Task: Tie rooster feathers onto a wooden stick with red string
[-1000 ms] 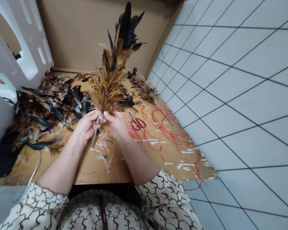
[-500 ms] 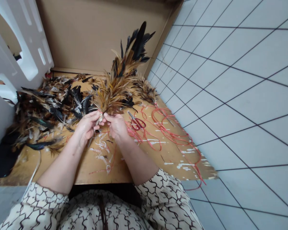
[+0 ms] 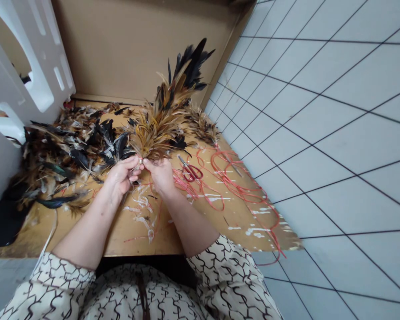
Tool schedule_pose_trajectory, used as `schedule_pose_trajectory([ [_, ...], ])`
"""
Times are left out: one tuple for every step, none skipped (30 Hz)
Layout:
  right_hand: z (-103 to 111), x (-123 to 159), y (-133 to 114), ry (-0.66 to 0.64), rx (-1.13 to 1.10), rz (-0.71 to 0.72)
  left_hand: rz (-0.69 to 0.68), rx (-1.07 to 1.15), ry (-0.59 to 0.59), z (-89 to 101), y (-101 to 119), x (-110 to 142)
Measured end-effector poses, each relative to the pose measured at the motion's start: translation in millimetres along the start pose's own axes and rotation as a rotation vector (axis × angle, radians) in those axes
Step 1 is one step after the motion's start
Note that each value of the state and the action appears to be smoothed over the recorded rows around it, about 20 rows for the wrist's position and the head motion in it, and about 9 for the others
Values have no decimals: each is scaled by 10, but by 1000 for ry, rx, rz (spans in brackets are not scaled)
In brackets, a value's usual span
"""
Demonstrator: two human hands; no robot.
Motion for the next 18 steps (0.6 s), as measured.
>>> schedule_pose_trajectory([
  [-6, -9, 5, -12, 7, 8, -4, 3, 10, 1, 2, 0],
  [-11, -18, 14, -29, 9, 13, -10, 5, 17, 2, 5, -1],
  [-13, -26, 29, -46, 11, 11, -19, 8, 25, 5, 8, -3],
  [-12, -33, 47, -60, 18, 3, -30, 8, 35, 10, 11, -5],
  [-8, -38, 64, -71, 37, -4, -45, 7, 47, 18, 14, -8],
  [-3, -40, 77, -83, 69, -8, -62, 3, 60, 29, 17, -12],
  [3, -40, 84, -97, 116, -7, -81, -4, 75, 41, 21, -16],
  [7, -38, 84, -110, 176, 1, -104, -13, 89, 55, 25, -21],
  [10, -32, 76, -118, 250, 14, -129, -23, 103, 69, 29, -25],
  [12, -22, 61, -117, 331, 29, -156, -35, 113, 81, 33, -28],
  [12, -9, 43, -110, 414, 43, -184, -48, 123, 91, 37, -31],
  [7, 7, 22, -102, 489, 54, -212, -61, 136, 99, 41, -31],
  [-3, 25, 1, -97, 551, 63, -238, -75, 150, 104, 44, -31],
  [-19, 44, -20, -99, 595, 70, -265, -86, 166, 107, 45, -30],
  [-39, 66, -40, -106, 622, 76, -293, -97, 181, 107, 44, -29],
  [-62, 88, -61, -116, 635, 84, -320, -108, 194, 105, 40, -28],
  [-86, 111, -83, -126, 641, 97, -346, -121, 205, 100, 34, -29],
  [-109, 135, -107, -134, 650, 114, -371, -139, 214, 94, 26, -31],
])
Point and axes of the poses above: each hand's wrist, its own x-axis away from the middle knuckle, its own z-axis out of the back of the hand, y = z × x, the point moved 3 cm from there along -x, towards the middle knuckle, and after that the axes turned 14 degrees about -y, right-handed, at the moved point
